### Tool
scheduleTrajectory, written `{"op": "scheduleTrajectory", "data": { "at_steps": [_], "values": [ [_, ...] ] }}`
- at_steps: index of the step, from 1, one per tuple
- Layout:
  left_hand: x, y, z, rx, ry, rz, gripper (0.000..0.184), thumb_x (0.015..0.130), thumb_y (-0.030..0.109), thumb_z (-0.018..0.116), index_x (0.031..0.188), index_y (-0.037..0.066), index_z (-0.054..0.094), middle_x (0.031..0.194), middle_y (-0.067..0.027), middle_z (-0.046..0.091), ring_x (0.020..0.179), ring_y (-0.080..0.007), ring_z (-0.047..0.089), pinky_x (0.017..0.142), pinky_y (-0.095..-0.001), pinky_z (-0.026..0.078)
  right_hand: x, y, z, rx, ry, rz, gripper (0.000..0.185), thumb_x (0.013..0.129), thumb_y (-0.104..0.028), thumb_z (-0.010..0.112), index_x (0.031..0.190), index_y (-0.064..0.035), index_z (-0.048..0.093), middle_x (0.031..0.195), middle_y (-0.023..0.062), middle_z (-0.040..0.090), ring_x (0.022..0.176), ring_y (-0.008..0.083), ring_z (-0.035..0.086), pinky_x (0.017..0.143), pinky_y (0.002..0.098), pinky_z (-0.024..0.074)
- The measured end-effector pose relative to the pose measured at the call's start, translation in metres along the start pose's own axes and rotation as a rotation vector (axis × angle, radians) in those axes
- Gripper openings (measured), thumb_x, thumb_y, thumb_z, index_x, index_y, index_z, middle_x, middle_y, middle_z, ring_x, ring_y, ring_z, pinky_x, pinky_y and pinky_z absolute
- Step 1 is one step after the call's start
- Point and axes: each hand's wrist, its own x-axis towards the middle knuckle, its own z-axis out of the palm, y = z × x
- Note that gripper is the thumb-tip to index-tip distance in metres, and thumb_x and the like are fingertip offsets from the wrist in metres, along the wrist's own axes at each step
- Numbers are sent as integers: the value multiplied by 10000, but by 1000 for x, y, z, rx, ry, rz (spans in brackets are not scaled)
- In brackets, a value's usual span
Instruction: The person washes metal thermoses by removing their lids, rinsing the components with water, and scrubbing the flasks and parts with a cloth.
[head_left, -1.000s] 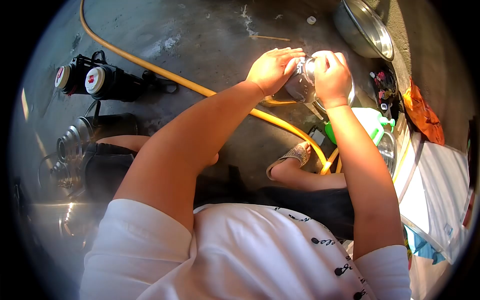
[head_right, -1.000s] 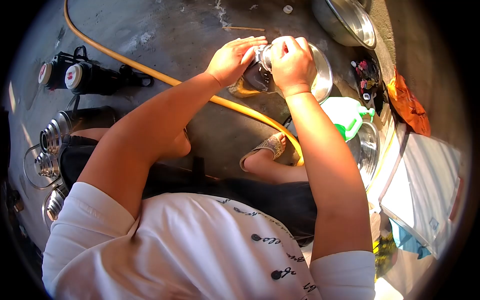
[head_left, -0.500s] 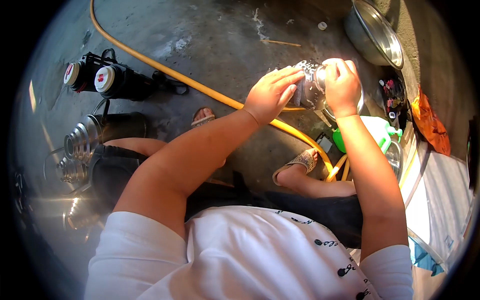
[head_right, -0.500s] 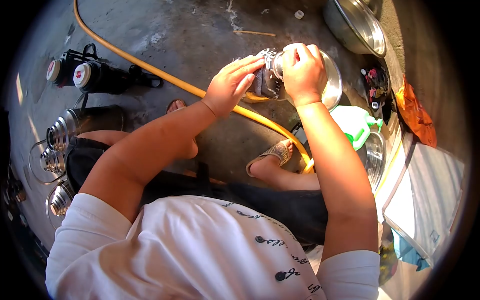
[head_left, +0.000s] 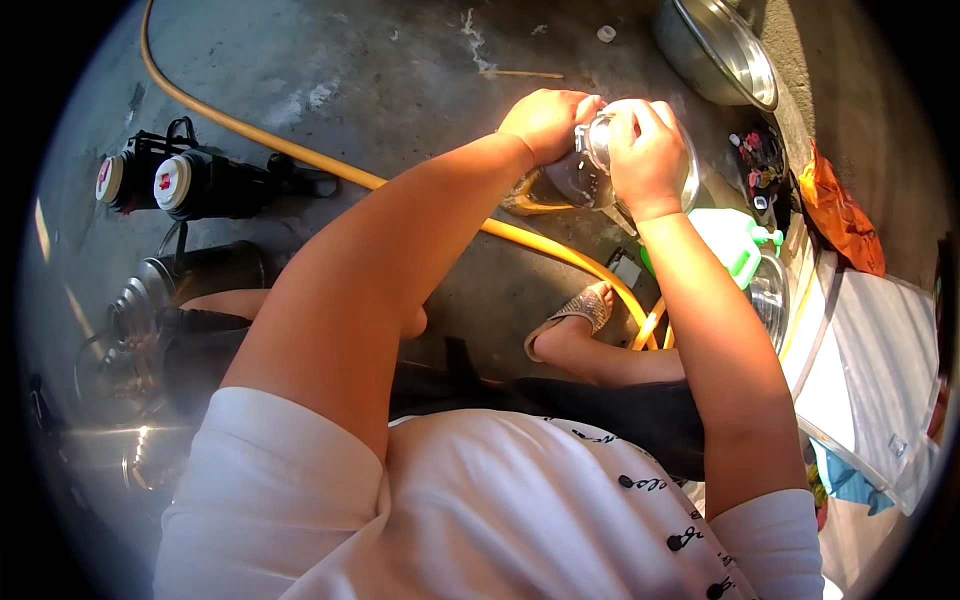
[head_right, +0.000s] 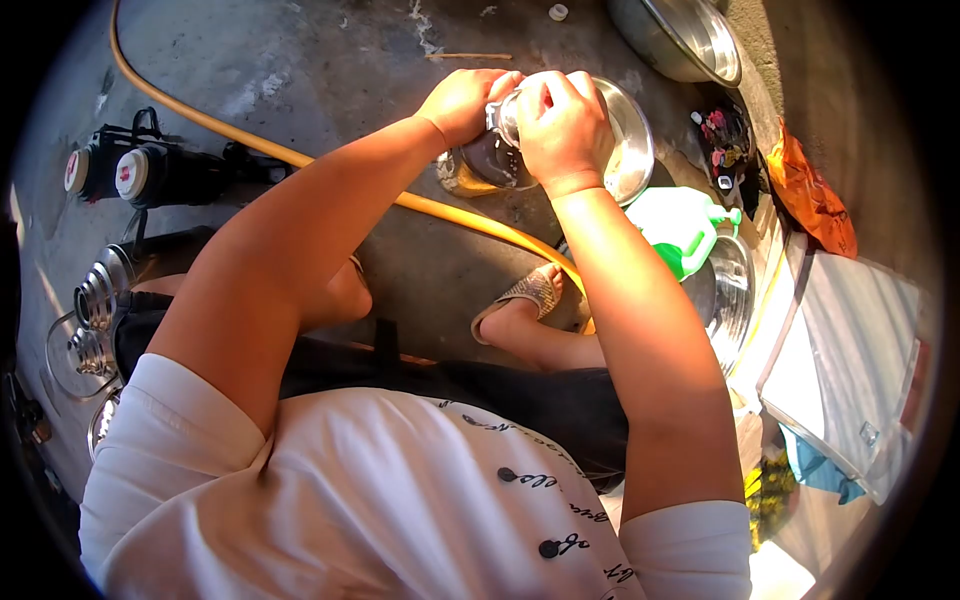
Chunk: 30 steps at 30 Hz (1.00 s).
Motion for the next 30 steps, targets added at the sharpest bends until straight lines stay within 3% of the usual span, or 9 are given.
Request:
{"op": "scheduleTrajectory", "data": {
  "at_steps": [2,6,10,12,17,19,22,27,30],
  "values": [
    [-23,-2,10,-138,171,51,369,1002,323,427,1156,75,652,1131,-129,679,1056,-341,623,933,-381,469,-1,-1,1,21,1,-7,177,874,-254,584,792,-132,682,826,96,618,762,317,621,670,428,505],
    [-72,5,28,60,420,195,333,983,181,481,1295,84,545,1398,-96,516,1325,-310,442,1087,-387,384,3,6,4,-43,-45,74,219,888,-289,559,831,-137,705,890,116,647,808,337,634,710,430,515],
    [-136,25,48,142,331,137,601,942,203,575,1479,87,333,1547,-107,311,1438,-348,260,1150,-429,299,10,-3,5,-84,-98,219,350,925,-382,494,898,-118,722,997,153,663,940,364,626,827,447,496],
    [-140,28,49,141,331,126,606,944,205,573,1483,86,325,1553,-105,300,1439,-351,256,1156,-430,289,11,-4,2,-110,-190,349,477,953,-484,436,1021,-103,714,1123,203,635,1074,381,590,940,453,452],
    [-108,8,37,95,294,132,522,990,238,491,1463,65,356,1551,-117,307,1437,-324,273,1161,-418,285,9,-23,-22,-99,-301,554,554,946,-547,441,1140,-73,651,1235,240,570,1162,393,555,1003,448,420],
    [-87,12,27,22,330,85,439,1005,248,451,1391,40,454,1491,-136,410,1391,-316,361,1136,-398,328,4,-28,-31,-148,-481,507,537,940,-534,475,1147,-60,621,1248,238,561,1179,390,544,1012,448,413],
    [-63,7,36,-97,263,165,337,997,221,450,1213,7,595,1289,-151,602,1257,-346,507,1084,-380,389,-9,-28,-36,-181,-515,224,425,897,-444,580,1053,-53,637,1176,224,588,1106,361,585,957,424,446],
    [-104,30,64,-153,456,35,348,963,184,503,1269,27,558,1369,-160,523,1343,-354,409,1096,-421,355,-19,-19,-34,194,-358,179,246,839,-274,689,972,-67,678,1012,137,661,918,269,656,832,361,512],
    [-130,40,75,0,444,71,546,925,101,521,1446,64,363,1497,-173,349,1414,-434,250,1172,-499,213,-21,-17,-32,224,-314,199,198,838,-226,694,972,-82,680,960,105,672,870,250,663,803,350,522]
  ]
}}
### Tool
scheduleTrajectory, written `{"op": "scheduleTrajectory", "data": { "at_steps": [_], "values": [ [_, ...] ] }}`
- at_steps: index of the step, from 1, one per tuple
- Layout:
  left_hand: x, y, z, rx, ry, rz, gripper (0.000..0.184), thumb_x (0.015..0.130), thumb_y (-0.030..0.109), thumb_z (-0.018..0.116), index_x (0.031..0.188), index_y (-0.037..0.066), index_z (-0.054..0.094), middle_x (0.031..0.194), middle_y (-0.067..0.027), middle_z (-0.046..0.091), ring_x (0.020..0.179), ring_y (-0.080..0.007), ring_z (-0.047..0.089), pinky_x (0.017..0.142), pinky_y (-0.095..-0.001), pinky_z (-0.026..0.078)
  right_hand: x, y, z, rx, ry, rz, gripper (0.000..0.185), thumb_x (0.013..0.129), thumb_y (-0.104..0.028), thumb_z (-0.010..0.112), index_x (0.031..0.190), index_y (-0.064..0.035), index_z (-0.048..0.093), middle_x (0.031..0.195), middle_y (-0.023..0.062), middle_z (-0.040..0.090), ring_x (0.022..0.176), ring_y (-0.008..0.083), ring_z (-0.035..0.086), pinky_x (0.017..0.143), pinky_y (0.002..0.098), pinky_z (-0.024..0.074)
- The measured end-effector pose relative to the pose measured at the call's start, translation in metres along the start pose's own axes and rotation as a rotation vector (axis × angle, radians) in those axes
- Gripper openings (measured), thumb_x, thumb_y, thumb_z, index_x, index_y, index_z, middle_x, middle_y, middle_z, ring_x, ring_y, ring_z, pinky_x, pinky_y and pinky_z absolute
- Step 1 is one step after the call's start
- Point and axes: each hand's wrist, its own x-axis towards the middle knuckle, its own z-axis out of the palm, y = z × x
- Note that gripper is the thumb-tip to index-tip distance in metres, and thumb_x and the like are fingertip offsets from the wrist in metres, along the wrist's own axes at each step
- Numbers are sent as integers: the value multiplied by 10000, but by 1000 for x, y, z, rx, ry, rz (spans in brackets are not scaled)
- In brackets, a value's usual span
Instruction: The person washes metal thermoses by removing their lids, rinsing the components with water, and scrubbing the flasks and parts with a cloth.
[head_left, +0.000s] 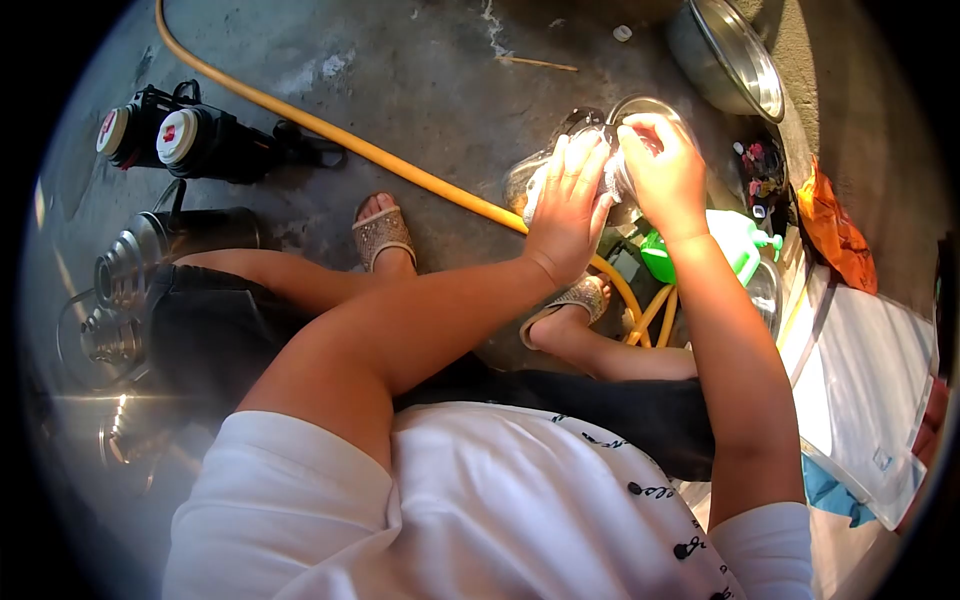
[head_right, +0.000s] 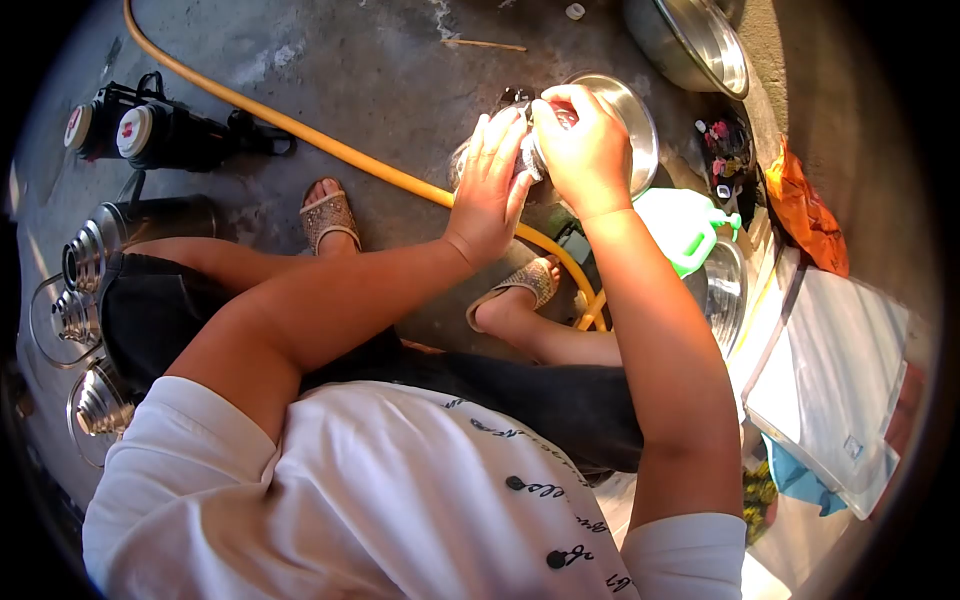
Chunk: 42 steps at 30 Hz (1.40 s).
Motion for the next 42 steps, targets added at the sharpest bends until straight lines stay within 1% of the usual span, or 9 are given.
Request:
{"op": "scheduleTrajectory", "data": {
  "at_steps": [4,8,14,19,23,25,33,39,42],
  "values": [
    [22,-17,-4,-51,-17,74,505,939,104,514,1430,89,401,1484,-147,393,1406,-419,284,1169,-481,235,4,0,4,-84,66,-22,238,855,-261,676,1023,-91,674,1004,118,666,942,285,644,847,381,510],
    [74,-48,-3,-188,-72,176,316,987,186,470,1266,90,582,1339,-126,563,1312,-339,453,1121,-421,348,18,1,9,-172,119,25,266,866,-278,658,1035,-73,666,1018,156,661,969,309,638,873,387,505],
    [159,-55,9,-48,-643,-41,409,951,336,475,1174,35,640,1112,-221,667,1087,-382,605,941,-385,461,24,4,11,-141,123,88,270,873,-284,640,1050,-83,673,1032,148,663,1000,302,633,892,381,496],
    [110,-45,4,-270,-278,-147,367,1003,283,440,1199,40,632,1215,-173,639,1137,-331,594,983,-362,443,17,6,13,-124,134,111,266,865,-295,646,1050,-108,686,1046,139,668,1002,294,638,896,372,496],
    [48,-24,-6,-187,-29,55,383,1006,209,457,1366,87,507,1415,-151,494,1394,-367,343,1146,-439,275,21,2,12,-101,99,142,251,865,-254,648,1045,-85,691,1068,137,662,978,265,651,883,347,504],
    [19,-12,-7,-83,21,74,461,961,152,504,1415,94,444,1471,-148,421,1420,-394,280,1146,-448,293,19,3,9,-87,96,92,248,866,-245,647,1046,-81,694,1065,135,661,974,257,650,884,345,503],
    [30,-24,-12,-47,-48,87,461,963,138,501,1419,91,452,1486,-123,416,1431,-350,283,1154,-429,294,24,8,13,-71,149,96,248,881,-218,629,1071,-74,697,1120,152,625,1021,258,619,929,348,480],
    [97,-51,-8,-227,-197,132,331,1009,174,460,1307,93,579,1362,-129,561,1355,-325,428,1131,-392,341,33,12,15,-39,182,146,269,889,-231,627,1094,-61,666,1106,166,608,1054,290,597,946,363,474],
    [135,-52,0,-212,-347,53,360,1005,281,444,1217,55,626,1221,-186,632,1169,-365,569,1006,-414,441,34,16,16,-74,191,112,246,889,-230,633,1068,-65,665,1116,165,594,1025,285,596,932,367,478]
  ]
}}
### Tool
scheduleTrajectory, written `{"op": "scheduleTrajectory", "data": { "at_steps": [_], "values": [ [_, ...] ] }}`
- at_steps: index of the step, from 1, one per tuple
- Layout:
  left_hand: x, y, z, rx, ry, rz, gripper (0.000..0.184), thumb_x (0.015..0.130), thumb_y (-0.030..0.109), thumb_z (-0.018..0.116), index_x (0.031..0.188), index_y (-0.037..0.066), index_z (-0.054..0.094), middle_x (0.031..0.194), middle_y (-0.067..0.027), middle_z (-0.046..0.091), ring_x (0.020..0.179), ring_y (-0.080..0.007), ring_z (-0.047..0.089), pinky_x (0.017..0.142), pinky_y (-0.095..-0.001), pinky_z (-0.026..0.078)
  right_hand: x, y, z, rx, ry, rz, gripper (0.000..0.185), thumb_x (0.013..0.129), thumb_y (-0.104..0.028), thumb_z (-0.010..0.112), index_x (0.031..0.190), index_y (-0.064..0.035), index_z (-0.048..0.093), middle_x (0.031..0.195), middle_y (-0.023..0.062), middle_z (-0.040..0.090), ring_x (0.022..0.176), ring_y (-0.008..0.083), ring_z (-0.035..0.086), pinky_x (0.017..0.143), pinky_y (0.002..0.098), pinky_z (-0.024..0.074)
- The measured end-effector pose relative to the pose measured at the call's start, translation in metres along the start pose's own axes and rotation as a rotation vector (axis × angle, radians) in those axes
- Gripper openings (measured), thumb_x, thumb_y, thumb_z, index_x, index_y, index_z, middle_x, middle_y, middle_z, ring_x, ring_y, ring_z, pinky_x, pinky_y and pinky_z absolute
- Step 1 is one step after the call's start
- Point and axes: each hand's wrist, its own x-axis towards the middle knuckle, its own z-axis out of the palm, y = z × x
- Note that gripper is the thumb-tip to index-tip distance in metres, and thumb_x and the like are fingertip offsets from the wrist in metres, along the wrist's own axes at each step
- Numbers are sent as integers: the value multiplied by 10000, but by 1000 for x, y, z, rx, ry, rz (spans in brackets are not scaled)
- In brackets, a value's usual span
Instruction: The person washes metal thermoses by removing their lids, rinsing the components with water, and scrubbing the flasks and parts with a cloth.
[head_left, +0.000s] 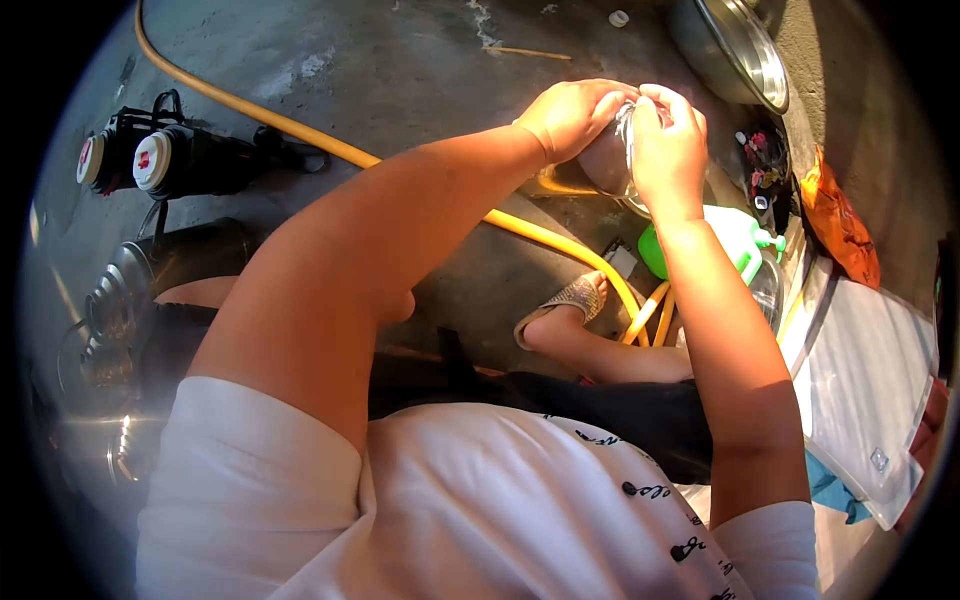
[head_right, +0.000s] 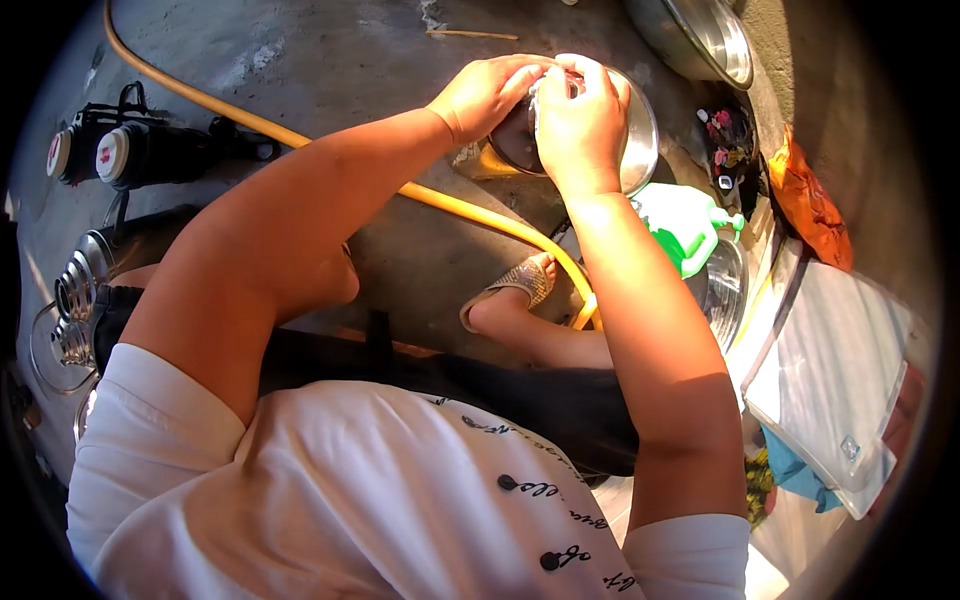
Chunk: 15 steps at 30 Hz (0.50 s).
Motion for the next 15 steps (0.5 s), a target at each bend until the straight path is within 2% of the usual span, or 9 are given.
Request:
{"op": "scheduleTrajectory", "data": {
  "at_steps": [1,3,5,8,9,11,12,13,15],
  "values": [
    [14,-2,-3,14,-98,-103,387,997,311,440,1208,49,630,1198,-195,639,1129,-377,586,980,-422,453,0,-2,0,4,10,6,238,888,-227,634,1060,-66,665,1114,164,595,1020,283,597,928,367,479],
    [49,-5,-7,224,-374,-179,436,979,349,425,1215,41,624,1185,-209,639,1111,-392,588,960,-426,458,2,-7,-2,3,12,58,227,879,-219,633,1046,-68,663,1085,149,604,1037,284,585,932,362,472],
    [49,-10,2,241,-373,-210,449,967,352,419,1209,36,628,1187,-202,644,1122,-381,589,972,-412,450,2,-8,-2,8,10,29,229,877,-221,633,1046,-70,662,1095,143,598,1030,276,589,931,361,473],
    [15,-3,3,-59,-68,-190,420,988,342,427,1203,53,643,1184,-176,658,1140,-343,593,995,-391,434,1,-5,1,14,25,54,234,876,-223,633,1059,-81,667,1107,142,594,1020,267,597,928,357,478],
    [2,-1,6,-149,-8,-175,385,1008,303,426,1220,54,628,1245,-167,626,1183,-332,568,1026,-381,418,0,-5,1,20,23,75,237,877,-224,633,1066,-84,668,1115,147,592,1023,267,598,930,356,479],
    [-19,-4,17,-75,168,6,348,1014,246,433,1253,52,597,1317,-156,580,1260,-314,512,1076,-382,379,1,-6,0,42,7,93,249,878,-233,633,1076,-87,678,1146,164,575,1030,278,604,936,349,480],
    [-33,-1,20,9,199,59,345,1013,205,438,1303,62,556,1405,-146,509,1344,-323,423,1126,-403,322,1,-4,1,43,0,103,249,877,-234,633,1072,-88,682,1150,164,576,1030,274,608,936,349,481],
    [-49,7,23,50,196,59,406,1002,191,455,1396,93,472,1476,-139,430,1407,-352,324,1152,-438,277,3,-2,2,47,-4,110,249,876,-235,632,1069,-89,686,1155,163,576,1029,271,611,935,349,481],
    [-83,24,30,149,214,44,514,987,207,485,1474,99,359,1548,-128,312,1446,-373,233,1172,-454,236,10,13,7,49,-12,74,258,878,-262,624,1055,-89,699,1149,175,587,1022,274,619,931,358,486]
  ]
}}
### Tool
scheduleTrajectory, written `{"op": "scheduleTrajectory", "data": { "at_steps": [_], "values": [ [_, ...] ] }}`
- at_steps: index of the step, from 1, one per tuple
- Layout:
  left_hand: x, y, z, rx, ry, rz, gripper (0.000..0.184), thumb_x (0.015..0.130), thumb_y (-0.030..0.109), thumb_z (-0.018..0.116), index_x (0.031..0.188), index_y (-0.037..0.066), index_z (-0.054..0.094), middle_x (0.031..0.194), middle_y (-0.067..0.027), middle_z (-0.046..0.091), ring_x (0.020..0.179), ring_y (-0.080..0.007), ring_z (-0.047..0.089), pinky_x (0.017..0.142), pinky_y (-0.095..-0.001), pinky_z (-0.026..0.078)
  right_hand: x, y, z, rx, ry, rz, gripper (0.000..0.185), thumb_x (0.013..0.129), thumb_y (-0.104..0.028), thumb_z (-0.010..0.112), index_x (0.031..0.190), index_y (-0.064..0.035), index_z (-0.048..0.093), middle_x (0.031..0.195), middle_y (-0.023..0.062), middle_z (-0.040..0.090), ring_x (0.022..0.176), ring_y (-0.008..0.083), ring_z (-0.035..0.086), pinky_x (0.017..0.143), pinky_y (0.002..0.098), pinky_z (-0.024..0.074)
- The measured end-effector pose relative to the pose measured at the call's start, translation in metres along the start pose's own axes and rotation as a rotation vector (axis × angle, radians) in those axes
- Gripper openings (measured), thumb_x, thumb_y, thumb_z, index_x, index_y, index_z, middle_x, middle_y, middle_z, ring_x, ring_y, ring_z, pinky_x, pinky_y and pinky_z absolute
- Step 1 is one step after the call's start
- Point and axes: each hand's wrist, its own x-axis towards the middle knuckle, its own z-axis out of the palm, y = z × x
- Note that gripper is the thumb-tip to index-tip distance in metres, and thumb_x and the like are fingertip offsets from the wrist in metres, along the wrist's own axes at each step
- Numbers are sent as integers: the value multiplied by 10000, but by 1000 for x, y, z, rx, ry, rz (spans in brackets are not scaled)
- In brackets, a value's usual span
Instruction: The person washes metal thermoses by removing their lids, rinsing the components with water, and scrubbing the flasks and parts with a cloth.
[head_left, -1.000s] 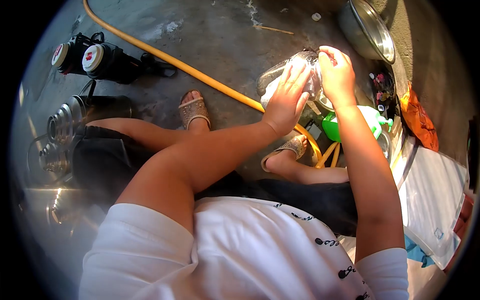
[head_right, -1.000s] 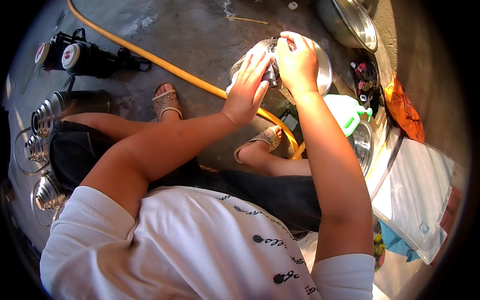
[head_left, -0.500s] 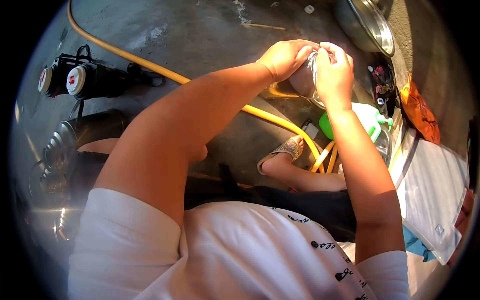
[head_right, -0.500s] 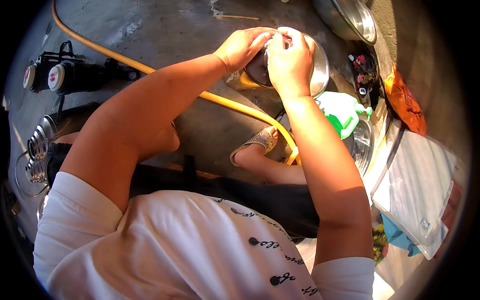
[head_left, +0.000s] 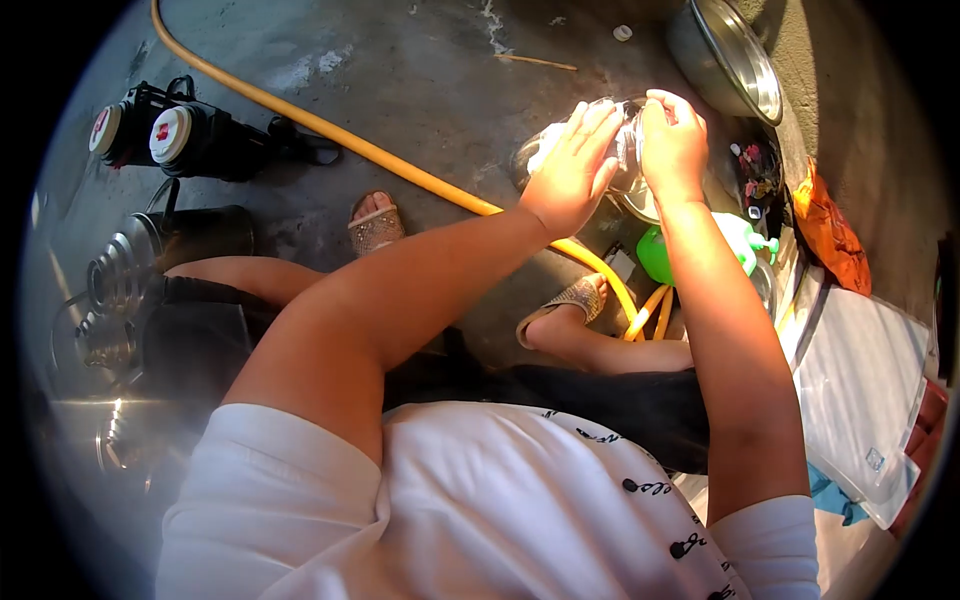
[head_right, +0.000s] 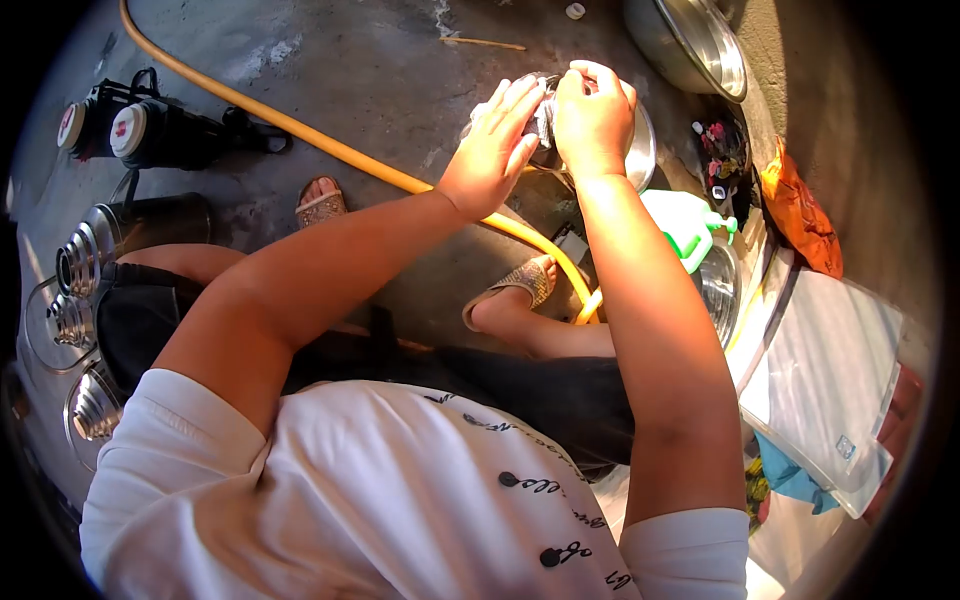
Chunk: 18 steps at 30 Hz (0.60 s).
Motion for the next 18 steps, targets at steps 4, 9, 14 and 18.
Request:
{"op": "scheduleTrajectory", "data": {
  "at_steps": [4,9,14,18],
  "values": [
    [-38,18,3,102,-67,-52,635,932,244,580,1489,83,320,1562,-109,280,1445,-366,233,1164,-453,261,-7,-8,-2,29,-5,12,267,880,-267,618,1064,-89,695,1144,178,589,1021,279,616,929,363,485],
    [-26,10,0,93,-35,-22,578,941,211,554,1476,111,358,1544,-102,319,1430,-354,274,1161,-441,274,-5,-13,-4,-30,15,0,280,884,-265,621,1089,-82,674,1146,172,588,1056,280,592,949,365,468],
    [3,-3,7,23,55,-15,479,991,188,475,1455,98,397,1513,-134,374,1426,-358,286,1156,-434,270,-2,-10,-5,-17,15,-21,250,890,-247,620,1066,-77,670,1138,165,589,1051,278,590,945,366,469],
    [57,-26,10,-147,52,-79,358,1006,235,454,1302,77,576,1336,-147,573,1261,-316,519,1048,-371,403,-2,-6,-2,45,33,-11,237,883,-227,634,1070,-83,663,1099,154,600,1025,281,596,927,368,479]
  ]
}}
